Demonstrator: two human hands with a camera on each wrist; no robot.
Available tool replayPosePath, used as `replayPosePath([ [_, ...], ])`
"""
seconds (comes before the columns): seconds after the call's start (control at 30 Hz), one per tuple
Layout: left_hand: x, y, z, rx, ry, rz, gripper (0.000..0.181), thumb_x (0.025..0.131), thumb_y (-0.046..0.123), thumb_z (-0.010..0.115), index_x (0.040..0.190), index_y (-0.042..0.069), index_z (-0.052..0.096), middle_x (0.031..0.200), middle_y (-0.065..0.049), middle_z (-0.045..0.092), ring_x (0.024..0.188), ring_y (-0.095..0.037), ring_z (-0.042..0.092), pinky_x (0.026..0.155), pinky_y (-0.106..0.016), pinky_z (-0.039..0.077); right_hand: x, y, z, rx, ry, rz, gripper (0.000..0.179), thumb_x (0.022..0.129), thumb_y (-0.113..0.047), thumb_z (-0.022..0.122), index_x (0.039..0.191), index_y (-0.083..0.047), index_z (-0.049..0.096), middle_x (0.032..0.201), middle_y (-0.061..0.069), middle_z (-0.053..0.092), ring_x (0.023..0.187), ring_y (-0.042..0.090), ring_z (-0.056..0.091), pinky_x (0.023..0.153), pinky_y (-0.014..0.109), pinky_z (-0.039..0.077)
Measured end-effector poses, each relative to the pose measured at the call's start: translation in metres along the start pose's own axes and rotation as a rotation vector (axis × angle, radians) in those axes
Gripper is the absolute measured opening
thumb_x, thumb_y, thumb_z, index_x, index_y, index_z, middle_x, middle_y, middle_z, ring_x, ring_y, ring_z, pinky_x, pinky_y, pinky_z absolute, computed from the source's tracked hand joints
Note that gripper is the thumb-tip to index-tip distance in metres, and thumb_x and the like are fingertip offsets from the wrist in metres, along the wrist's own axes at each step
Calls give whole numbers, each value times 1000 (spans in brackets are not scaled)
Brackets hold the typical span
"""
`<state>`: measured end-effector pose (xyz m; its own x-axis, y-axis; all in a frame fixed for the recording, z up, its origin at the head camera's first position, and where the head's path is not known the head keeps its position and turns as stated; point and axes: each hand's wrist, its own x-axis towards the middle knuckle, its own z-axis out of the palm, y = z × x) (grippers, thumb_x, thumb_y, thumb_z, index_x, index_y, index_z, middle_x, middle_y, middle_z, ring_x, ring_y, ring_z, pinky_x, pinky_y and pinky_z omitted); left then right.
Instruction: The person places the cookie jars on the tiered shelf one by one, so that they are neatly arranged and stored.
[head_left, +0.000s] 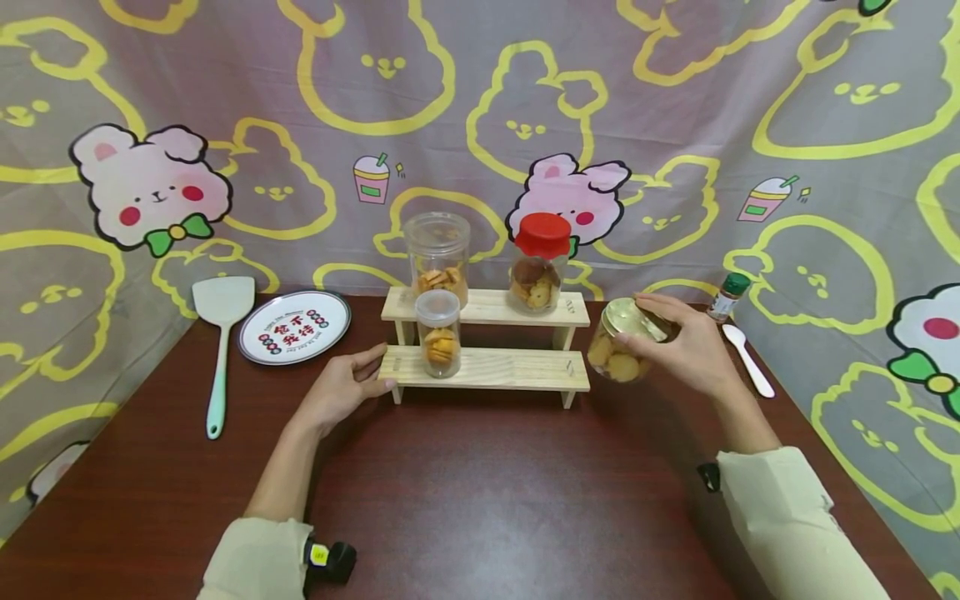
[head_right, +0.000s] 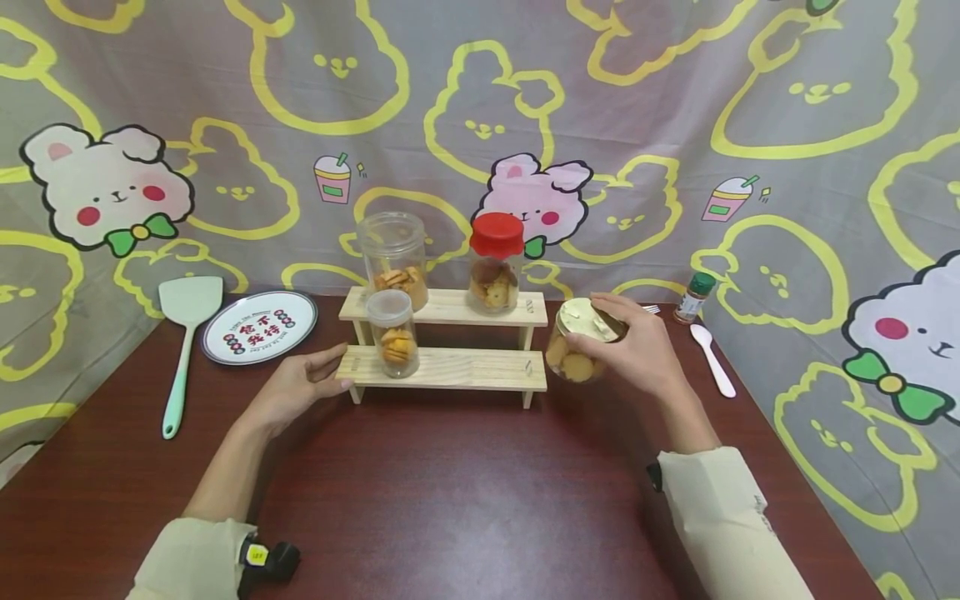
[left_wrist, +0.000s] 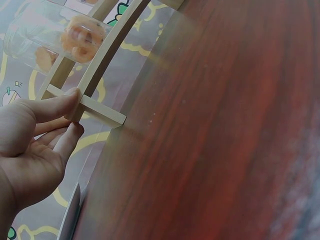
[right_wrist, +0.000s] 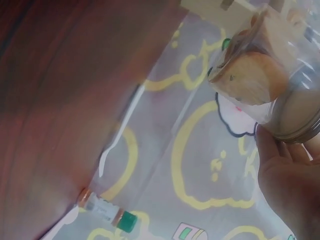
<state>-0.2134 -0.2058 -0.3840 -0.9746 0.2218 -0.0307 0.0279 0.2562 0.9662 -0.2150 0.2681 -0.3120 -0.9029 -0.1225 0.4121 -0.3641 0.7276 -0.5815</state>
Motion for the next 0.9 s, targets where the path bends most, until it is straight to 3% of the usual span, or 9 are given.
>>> replayPosePath([
  [0.17,0,0,0,-4,-1,-1,70,94,0,71,152,-10,33,158,-25,33,142,-31,38,107,-24,44,1,-9,3,15,-8,-25,64,82,-33,86,134,-2,66,140,11,61,130,30,52,93,28,43],
  [0.47,1,0,0,8,3,-7,70,94,1,71,152,-10,34,158,-26,33,141,-30,39,107,-24,44,3,-18,13,64,-8,-82,57,81,-28,88,129,-3,70,134,6,65,127,25,55,92,12,40],
  [0.9,1,1,0,21,3,-5,69,94,1,71,152,-10,34,158,-25,34,141,-30,39,107,-23,44,8,-32,34,118,-6,-175,54,77,-22,91,124,-3,72,129,8,68,122,25,58,96,12,41],
])
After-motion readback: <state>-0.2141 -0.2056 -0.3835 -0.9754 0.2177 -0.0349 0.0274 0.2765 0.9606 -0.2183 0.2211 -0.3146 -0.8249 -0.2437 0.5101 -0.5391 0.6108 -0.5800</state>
